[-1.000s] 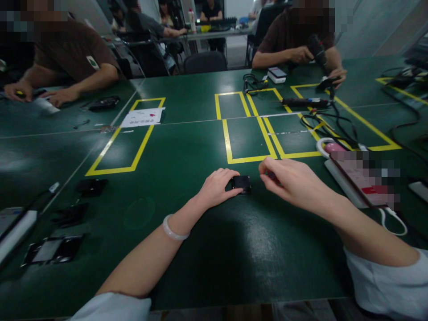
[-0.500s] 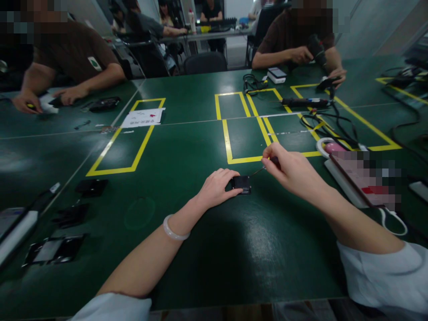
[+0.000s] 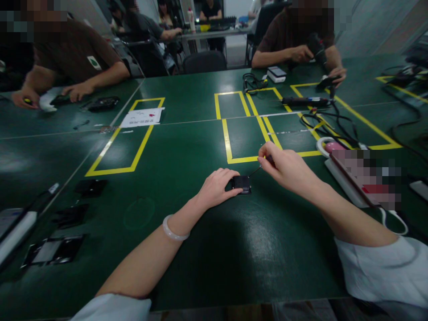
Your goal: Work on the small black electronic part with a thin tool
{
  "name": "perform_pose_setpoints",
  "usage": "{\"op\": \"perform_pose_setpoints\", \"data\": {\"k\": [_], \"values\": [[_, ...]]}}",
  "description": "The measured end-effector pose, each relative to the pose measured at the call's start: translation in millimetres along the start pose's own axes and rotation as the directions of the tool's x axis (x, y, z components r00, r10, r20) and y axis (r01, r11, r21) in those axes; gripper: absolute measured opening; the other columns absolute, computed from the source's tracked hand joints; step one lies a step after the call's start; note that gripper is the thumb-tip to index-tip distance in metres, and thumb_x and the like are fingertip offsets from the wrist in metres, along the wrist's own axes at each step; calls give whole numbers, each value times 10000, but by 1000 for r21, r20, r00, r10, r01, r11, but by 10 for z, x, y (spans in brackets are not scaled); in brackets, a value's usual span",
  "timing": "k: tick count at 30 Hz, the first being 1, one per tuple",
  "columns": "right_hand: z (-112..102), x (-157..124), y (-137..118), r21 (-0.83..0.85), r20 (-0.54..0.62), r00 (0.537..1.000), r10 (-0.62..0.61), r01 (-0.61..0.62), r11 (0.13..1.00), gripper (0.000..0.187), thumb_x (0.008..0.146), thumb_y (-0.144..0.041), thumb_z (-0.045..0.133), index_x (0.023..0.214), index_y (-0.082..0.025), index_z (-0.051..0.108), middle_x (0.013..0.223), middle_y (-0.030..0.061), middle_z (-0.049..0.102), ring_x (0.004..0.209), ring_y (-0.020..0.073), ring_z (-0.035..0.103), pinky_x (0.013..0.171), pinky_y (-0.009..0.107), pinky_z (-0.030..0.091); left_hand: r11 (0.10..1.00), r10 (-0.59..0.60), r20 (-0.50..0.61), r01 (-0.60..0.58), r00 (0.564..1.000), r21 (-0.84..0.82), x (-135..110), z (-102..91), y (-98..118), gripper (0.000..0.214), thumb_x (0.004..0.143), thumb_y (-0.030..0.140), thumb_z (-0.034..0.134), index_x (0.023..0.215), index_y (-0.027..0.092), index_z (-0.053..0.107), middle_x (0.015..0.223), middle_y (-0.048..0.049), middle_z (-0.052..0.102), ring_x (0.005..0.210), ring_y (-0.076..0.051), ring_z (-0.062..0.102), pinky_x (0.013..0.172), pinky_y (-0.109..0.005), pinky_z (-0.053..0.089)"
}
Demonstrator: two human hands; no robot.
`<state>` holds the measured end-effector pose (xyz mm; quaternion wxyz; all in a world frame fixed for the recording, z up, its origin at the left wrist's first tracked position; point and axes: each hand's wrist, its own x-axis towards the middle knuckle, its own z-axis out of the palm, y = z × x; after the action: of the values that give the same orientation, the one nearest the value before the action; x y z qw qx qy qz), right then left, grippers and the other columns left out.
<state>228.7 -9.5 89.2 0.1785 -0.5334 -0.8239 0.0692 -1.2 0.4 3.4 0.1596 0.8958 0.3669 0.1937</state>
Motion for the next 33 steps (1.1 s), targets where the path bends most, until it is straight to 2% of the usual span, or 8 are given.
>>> {"op": "perform_pose_setpoints", "data": {"k": [5,11,13,18,23,27,30,33], "values": [[-21,16,-58,-63,16,1000,14,-13,998,204,948,-323,355,997,-193,503,684,13,619,594,162,559,551,261,267,1000,-1,-8,1,1000,-6,2,4,5,377,902,483,544,1154,203,541,1110,-70,627,1004,-237,562,864,-375,457],[-63,81,-203,-376,70,997,31,-3,927,310,964,-399,330,943,-194,562,700,66,678,620,216,624,512,286,183,1000,-5,-6,5,1000,-5,7,-2,9,372,902,487,542,1145,206,542,1109,-69,628,995,-239,568,867,-382,459],[-85,120,-250,-420,94,995,29,14,908,328,965,-414,329,946,-191,569,694,79,682,626,226,637,503,285,173,1000,0,-2,0,1000,-2,11,-8,16,372,903,487,540,1141,201,540,1103,-70,629,993,-240,567,870,-382,459],[-114,188,-296,-417,153,988,20,46,908,303,964,-379,334,969,-182,565,729,96,692,636,225,640,498,286,178,1000,-10,2,10,1000,6,14,-12,25,376,898,494,548,1136,203,545,1091,-69,629,985,-241,564,859,-382,462],[-111,203,-249,-316,227,970,-84,155,936,249,958,-306,326,1055,-181,519,789,78,696,617,192,609,501,283,201,1000,-7,-11,7,1000,-5,11,-4,19,377,895,499,549,1137,210,551,1081,-71,631,984,-244,570,865,-385,463],[-147,223,-219,-269,270,953,-137,211,940,219,948,-300,353,1044,-191,516,796,63,690,611,174,590,513,277,216,1000,3,-11,-3,1000,-7,5,0,14,383,902,508,530,1139,208,549,1092,-75,629,993,-247,570,865,-388,465],[-153,226,-234,-276,251,959,-130,199,940,246,957,-360,356,998,-199,537,778,56,686,619,174,594,514,276,207,1000,3,-11,-3,1000,-1,3,2,13,391,910,518,512,1140,204,547,1089,-76,628,991,-245,570,866,-388,466],[-99,214,-269,-351,172,982,-73,130,927,333,974,-409,302,964,-195,558,734,66,680,618,188,610,510,282,178,1000,0,-8,0,1000,-1,4,0,14,394,904,518,523,1141,203,547,1087,-75,629,986,-244,569,865,-385,466]]}}
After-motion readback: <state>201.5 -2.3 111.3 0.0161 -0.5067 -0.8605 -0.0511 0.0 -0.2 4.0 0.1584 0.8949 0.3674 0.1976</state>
